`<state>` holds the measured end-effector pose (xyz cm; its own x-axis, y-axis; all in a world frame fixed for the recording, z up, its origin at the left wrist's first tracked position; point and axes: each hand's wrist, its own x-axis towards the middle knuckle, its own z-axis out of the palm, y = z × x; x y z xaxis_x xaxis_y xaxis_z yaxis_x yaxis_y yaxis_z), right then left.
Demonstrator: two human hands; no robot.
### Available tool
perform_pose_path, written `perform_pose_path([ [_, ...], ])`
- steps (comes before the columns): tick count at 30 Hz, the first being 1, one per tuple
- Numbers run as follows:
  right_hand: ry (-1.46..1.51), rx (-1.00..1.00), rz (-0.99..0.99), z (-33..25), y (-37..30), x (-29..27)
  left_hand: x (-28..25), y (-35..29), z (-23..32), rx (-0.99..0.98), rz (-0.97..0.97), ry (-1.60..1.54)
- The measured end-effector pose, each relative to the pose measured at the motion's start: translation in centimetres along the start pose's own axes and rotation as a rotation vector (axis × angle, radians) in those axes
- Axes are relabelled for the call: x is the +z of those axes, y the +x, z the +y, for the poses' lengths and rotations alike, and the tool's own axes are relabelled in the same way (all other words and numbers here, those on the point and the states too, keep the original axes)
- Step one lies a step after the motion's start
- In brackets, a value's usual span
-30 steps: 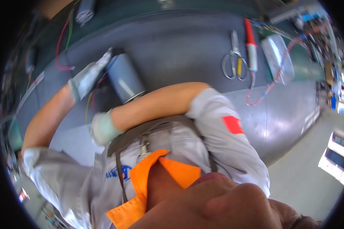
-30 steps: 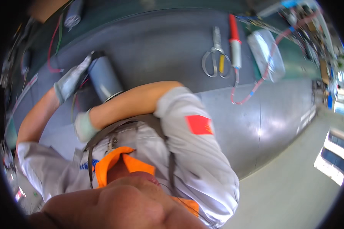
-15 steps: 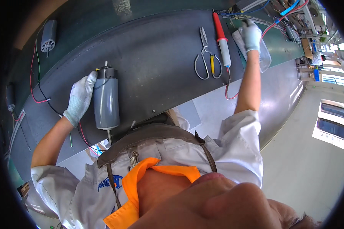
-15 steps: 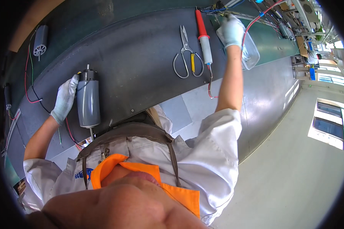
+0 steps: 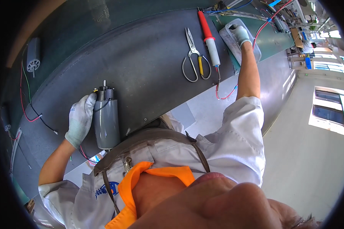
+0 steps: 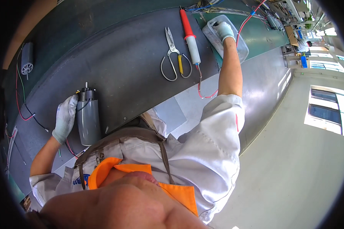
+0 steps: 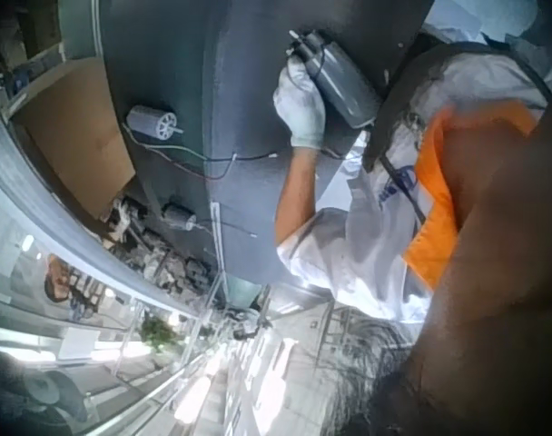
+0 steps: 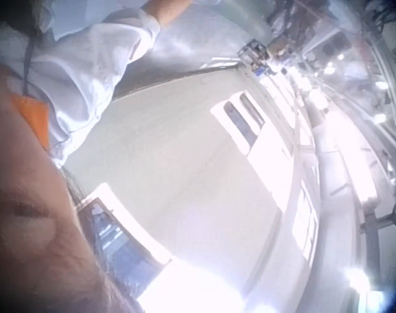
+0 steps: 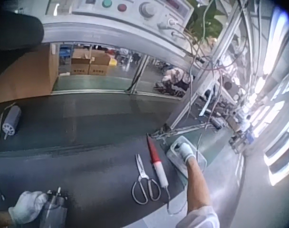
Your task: Assembling wiring and components onto small electric motors on an assembly line.
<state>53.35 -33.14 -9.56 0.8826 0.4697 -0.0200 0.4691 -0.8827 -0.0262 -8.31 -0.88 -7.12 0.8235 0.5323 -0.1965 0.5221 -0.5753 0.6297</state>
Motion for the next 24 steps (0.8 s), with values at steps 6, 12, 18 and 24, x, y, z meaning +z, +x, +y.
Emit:
perform_pose_path([
  [6, -0.023, -0.056, 0.042, -2.5, -2.1, -1.3, 0.4, -0.2, 0.0, 0.023, 0.006, 0.031],
  [12, -0.003, 0.1, 0.217, -1.3, -4.1, -2.4, 0.3, 0.3, 0.1, 0.037, -0.014, 0.01],
  [18, 0.332, -0.064, 0.465, -1.5, -5.5, -4.6, 0.1, 0.9, -0.4, 0.05, -0.03, 0.023],
  [24, 1.0, -0.096, 0.309, -10.5, -14.3, -10.3, -2.3, 0.6, 0.2, 0.035, -0.212, -0.031],
])
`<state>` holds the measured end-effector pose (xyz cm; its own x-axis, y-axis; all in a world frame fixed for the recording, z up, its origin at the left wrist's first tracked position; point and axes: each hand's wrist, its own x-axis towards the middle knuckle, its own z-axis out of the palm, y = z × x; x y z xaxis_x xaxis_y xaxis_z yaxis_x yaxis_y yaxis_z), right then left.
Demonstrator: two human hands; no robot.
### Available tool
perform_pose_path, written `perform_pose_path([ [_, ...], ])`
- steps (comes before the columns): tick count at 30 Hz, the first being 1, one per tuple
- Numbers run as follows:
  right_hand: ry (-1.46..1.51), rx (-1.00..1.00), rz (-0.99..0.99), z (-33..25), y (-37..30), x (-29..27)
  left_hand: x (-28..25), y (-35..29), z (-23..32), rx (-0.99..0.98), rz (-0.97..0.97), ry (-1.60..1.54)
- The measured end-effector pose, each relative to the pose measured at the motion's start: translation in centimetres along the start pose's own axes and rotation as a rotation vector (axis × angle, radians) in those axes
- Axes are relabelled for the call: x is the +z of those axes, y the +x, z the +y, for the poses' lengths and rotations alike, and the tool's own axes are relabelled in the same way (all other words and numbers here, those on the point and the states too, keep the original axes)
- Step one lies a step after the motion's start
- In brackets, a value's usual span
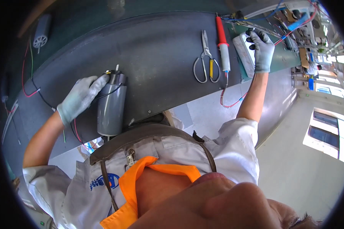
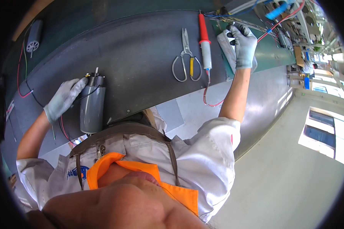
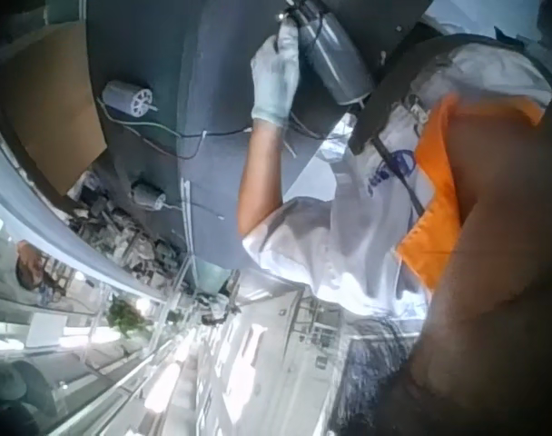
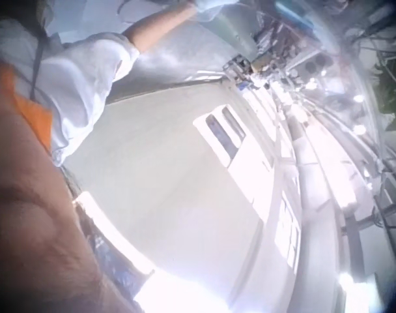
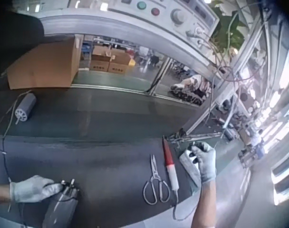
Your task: Assembling wiring and components onto small electric motors on an assembly line.
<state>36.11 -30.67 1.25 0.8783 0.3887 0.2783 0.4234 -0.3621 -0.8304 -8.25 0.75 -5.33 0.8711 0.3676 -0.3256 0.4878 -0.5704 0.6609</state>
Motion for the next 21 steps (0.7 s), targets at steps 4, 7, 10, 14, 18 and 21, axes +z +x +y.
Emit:
perform_pose_path([
  [4, 0.303, 0.147, -0.336, -4.4, -4.7, 6.8, -2.8, -0.5, 2.1, -0.349, -0.303, -0.229],
  [7, 0.518, 0.251, -0.601, -6.5, -8.7, 10.2, -5.1, -0.7, 4.0, -0.378, -0.395, -0.288],
  [10, 0.824, 0.484, -0.84, -7.2, -13.3, 15.0, -5.2, -1.6, 3.6, -0.363, -0.335, -0.372],
  [14, 1.026, 0.515, -0.99, -9.0, -20.7, 20.5, -5.6, -1.6, 2.9, -0.452, -0.346, -0.413],
  [18, 0.168, -0.722, -0.896, -9.4, -22.8, 21.2, -6.2, -2.5, 3.9, -0.46, -0.347, -0.433],
  [21, 0.17, -1.143, -0.701, -9.7, -23.0, 22.8, -5.4, -3.0, 3.7, -0.47, -0.316, -0.478],
])
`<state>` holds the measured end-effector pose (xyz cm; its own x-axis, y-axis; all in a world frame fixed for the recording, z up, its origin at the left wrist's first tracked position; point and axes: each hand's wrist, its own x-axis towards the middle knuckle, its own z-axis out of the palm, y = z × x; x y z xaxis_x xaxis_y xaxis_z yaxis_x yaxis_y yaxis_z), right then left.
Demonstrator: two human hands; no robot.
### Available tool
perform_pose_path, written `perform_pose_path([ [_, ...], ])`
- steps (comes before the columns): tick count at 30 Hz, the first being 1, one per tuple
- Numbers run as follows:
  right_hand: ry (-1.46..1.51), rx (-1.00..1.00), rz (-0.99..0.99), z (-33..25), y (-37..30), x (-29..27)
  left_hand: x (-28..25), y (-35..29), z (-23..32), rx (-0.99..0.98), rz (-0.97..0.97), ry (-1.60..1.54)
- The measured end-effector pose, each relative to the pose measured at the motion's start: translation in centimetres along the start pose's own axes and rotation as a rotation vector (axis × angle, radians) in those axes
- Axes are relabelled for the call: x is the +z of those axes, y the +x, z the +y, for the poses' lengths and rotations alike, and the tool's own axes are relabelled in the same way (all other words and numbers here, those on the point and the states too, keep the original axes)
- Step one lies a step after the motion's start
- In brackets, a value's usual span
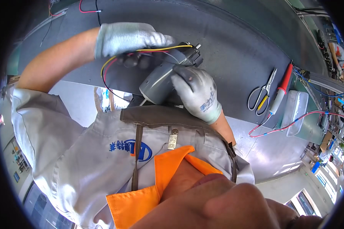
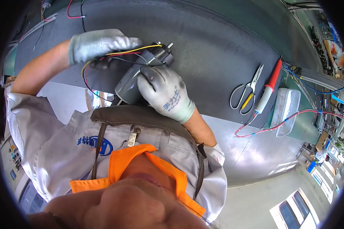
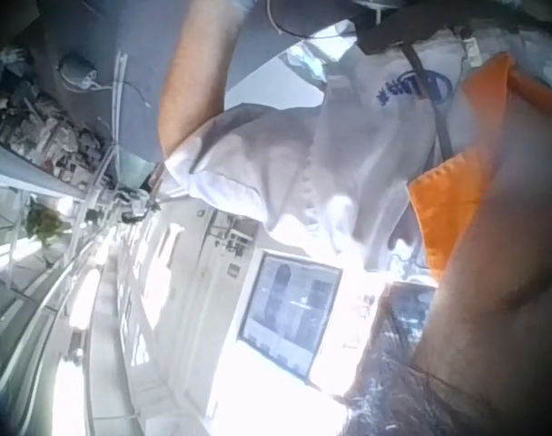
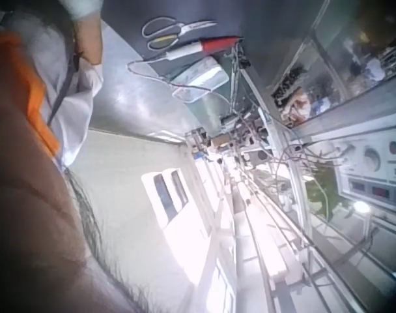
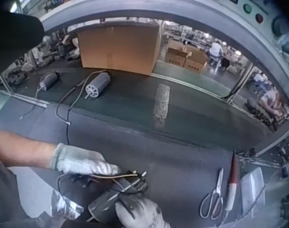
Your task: Assembling wiring and components onto small electric motors on an assembly line.
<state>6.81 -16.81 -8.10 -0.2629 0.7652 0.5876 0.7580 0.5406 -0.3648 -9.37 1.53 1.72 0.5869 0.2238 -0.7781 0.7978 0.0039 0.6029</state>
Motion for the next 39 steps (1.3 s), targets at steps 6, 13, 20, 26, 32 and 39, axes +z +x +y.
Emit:
perform_pose_path([
  [6, -0.094, 0.064, -0.12, -1.0, 1.8, -0.2, 2.3, 3.7, -4.1, 0.084, 0.223, -0.093],
  [13, 0.913, 0.845, 0.232, 0.3, 2.3, -0.8, 5.1, 4.6, -4.3, 0.385, 0.409, -0.356],
  [20, 1.033, 1.072, 0.429, 0.6, 2.9, -1.8, 6.3, 5.8, -4.1, 0.547, 0.482, -0.336],
  [26, 1.066, 1.1, 0.439, 1.3, 2.8, -2.5, 6.4, 6.3, -4.2, 0.691, 0.568, -0.097],
  [32, 1.118, 1.109, 0.093, 4.1, 2.1, -5.1, 7.6, 7.0, -2.2, 0.76, 0.481, -0.098],
  [39, 1.07, 1.25, 0.052, 3.0, 0.6, -6.6, 9.4, 7.9, -0.4, 0.895, 0.542, 0.054],
])
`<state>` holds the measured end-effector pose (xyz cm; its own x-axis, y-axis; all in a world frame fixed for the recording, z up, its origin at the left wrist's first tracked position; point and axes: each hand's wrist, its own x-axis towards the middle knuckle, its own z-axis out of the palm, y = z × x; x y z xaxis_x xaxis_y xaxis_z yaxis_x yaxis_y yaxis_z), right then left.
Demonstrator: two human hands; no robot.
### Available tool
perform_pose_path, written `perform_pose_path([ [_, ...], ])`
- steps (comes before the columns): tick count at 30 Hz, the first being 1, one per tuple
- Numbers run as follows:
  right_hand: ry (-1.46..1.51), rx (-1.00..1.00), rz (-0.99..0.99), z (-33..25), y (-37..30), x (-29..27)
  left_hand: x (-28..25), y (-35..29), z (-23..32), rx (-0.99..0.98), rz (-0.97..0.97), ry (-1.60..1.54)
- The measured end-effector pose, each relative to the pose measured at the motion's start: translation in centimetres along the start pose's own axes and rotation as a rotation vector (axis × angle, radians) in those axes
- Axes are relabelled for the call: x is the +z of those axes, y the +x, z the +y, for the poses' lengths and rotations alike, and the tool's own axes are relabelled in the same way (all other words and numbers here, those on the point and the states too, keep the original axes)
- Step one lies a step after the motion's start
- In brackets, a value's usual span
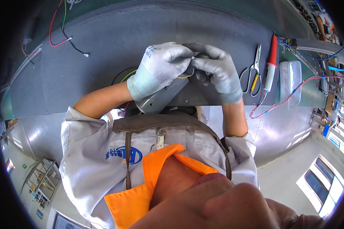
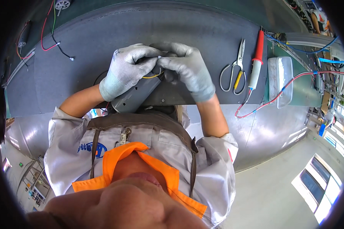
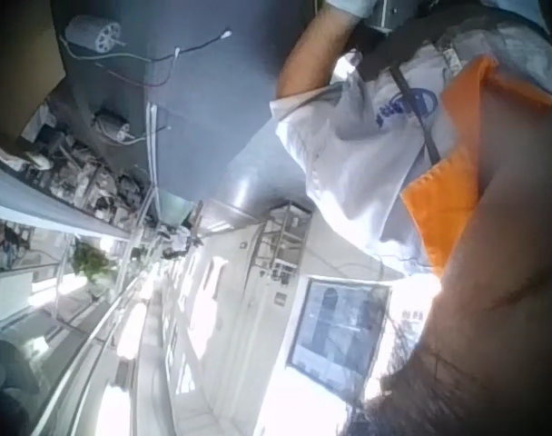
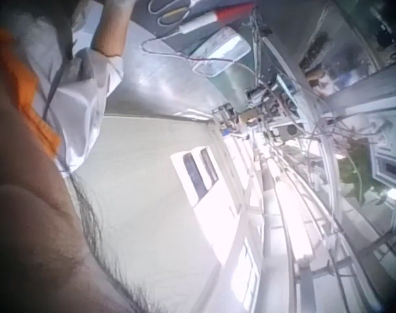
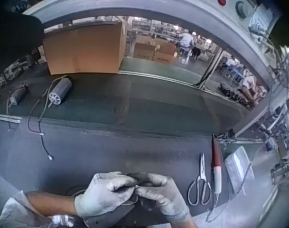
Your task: Assembling wiring and components onto small electric motors on an assembly line.
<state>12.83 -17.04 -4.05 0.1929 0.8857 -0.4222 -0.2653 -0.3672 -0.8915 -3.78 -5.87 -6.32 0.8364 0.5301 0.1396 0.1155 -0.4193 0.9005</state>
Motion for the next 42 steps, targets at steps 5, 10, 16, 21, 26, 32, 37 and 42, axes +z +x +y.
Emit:
perform_pose_path([
  [5, -0.931, -0.666, 0.42, 1.1, -1.4, 1.3, 0.4, -0.3, 0.0, 0.174, 0.077, 0.171],
  [10, -0.528, -0.453, 0.29, 2.5, -1.0, -1.1, 0.8, -1.6, 0.3, 0.079, 0.179, 0.12],
  [16, -0.36, -0.534, 0.521, 4.9, 0.4, -3.3, 0.9, -2.2, 0.7, 0.181, 0.178, 0.245],
  [21, -0.678, -0.729, 0.636, 4.5, 2.5, -3.5, 1.0, -2.1, 1.2, 0.147, 0.057, 0.434],
  [26, 0.291, -0.396, 0.388, 3.6, 2.5, -1.5, 1.2, -0.9, 0.3, 0.338, 0.007, 0.569],
  [32, 0.377, -0.212, 0.051, 3.2, -2.6, -0.5, -1.4, 0.5, 1.3, 0.58, -0.385, 0.847],
  [37, 0.242, -0.223, 0.057, 3.6, -3.0, -2.5, -1.4, 1.1, 0.9, 0.77, -0.579, 0.871],
  [42, 0.276, -0.307, -0.221, 1.7, 4.3, -0.9, -0.3, 0.4, 2.1, 0.78, -0.597, 0.95],
])
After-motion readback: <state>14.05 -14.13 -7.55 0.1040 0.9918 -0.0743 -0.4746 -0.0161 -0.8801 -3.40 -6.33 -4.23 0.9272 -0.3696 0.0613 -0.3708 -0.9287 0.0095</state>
